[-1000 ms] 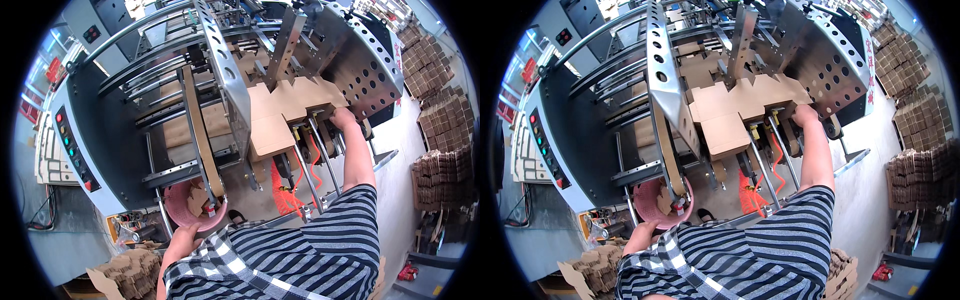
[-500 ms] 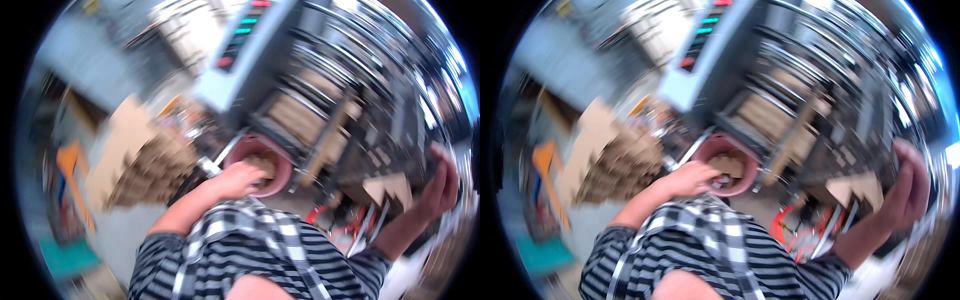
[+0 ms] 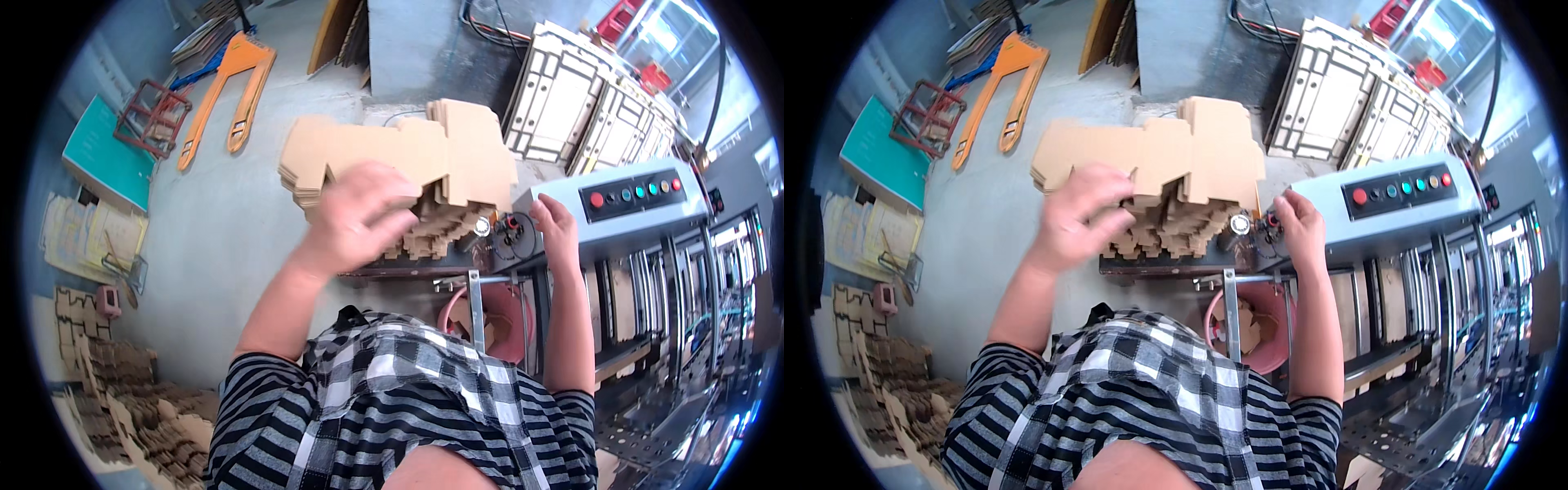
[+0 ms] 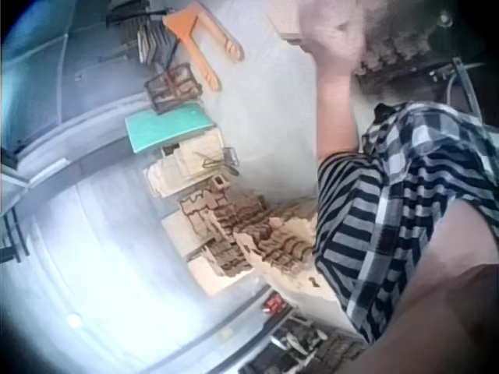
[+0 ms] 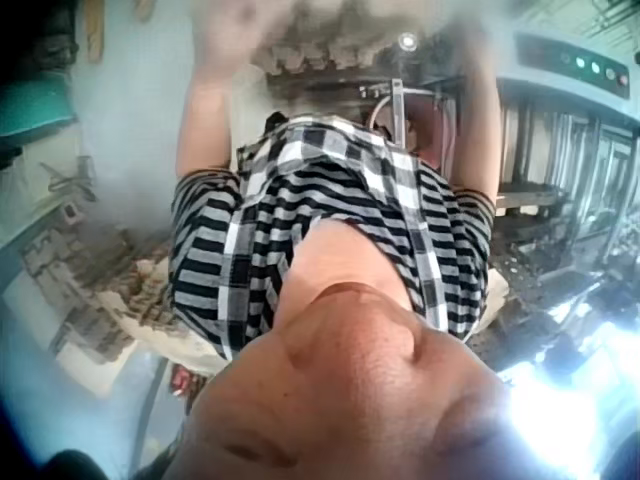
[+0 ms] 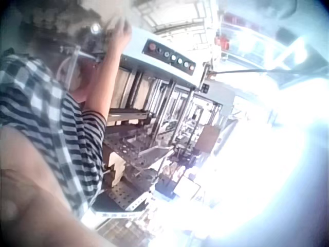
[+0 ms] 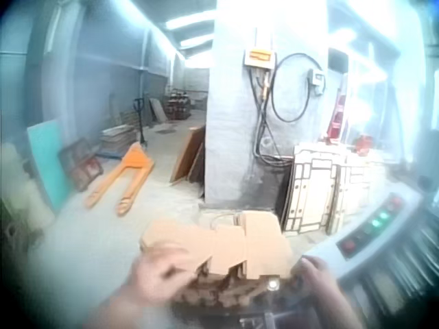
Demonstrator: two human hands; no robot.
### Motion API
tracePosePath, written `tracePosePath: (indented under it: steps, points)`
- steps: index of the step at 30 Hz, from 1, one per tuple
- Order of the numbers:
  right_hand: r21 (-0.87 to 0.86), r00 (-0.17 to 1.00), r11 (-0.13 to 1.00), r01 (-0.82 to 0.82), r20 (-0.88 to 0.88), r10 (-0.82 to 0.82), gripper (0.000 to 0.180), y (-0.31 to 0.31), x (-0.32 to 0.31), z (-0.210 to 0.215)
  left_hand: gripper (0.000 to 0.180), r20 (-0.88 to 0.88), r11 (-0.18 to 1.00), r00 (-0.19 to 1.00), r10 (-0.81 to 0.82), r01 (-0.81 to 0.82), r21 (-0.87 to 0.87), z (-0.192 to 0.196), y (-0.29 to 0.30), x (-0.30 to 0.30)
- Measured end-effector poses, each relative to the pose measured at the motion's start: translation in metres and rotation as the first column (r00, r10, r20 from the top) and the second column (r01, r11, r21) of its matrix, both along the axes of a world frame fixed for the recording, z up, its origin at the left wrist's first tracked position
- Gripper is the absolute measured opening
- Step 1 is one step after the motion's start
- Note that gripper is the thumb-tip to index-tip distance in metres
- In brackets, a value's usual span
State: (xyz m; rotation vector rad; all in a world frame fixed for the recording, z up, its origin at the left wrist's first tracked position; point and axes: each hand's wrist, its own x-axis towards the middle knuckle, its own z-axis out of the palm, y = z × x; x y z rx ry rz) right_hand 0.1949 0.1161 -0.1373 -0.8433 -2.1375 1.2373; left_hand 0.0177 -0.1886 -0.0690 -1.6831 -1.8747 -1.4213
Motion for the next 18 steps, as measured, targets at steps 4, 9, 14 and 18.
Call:
tracePosePath:
  steps: [4,9,14,18]
  points:
    - [-0.352,0.983,0.924,0.151,0.155,-0.102,0.057,0.023,-0.078,-0.003,0.034,0.104,0.829,0.826,0.554,-0.559,0.019,-0.007,-0.069,-0.084]
    - [-0.651,0.995,0.757,0.054,0.101,0.016,0.057,0.032,-0.121,-0.014,0.06,0.372,0.686,0.583,0.723,-0.673,-0.278,-0.062,-0.104,-0.171]
    - [-0.594,0.984,0.8,0.083,0.176,0.03,0.059,0.044,-0.132,-0.022,0.072,0.714,0.819,0.425,0.556,-0.423,-0.386,-0.102,-0.089,-0.221]
    - [-0.589,0.974,0.796,0.14,0.228,-0.002,0.055,0.036,-0.134,-0.018,0.062,0.837,0.925,0.396,0.379,-0.202,-0.323,-0.105,-0.064,-0.216]
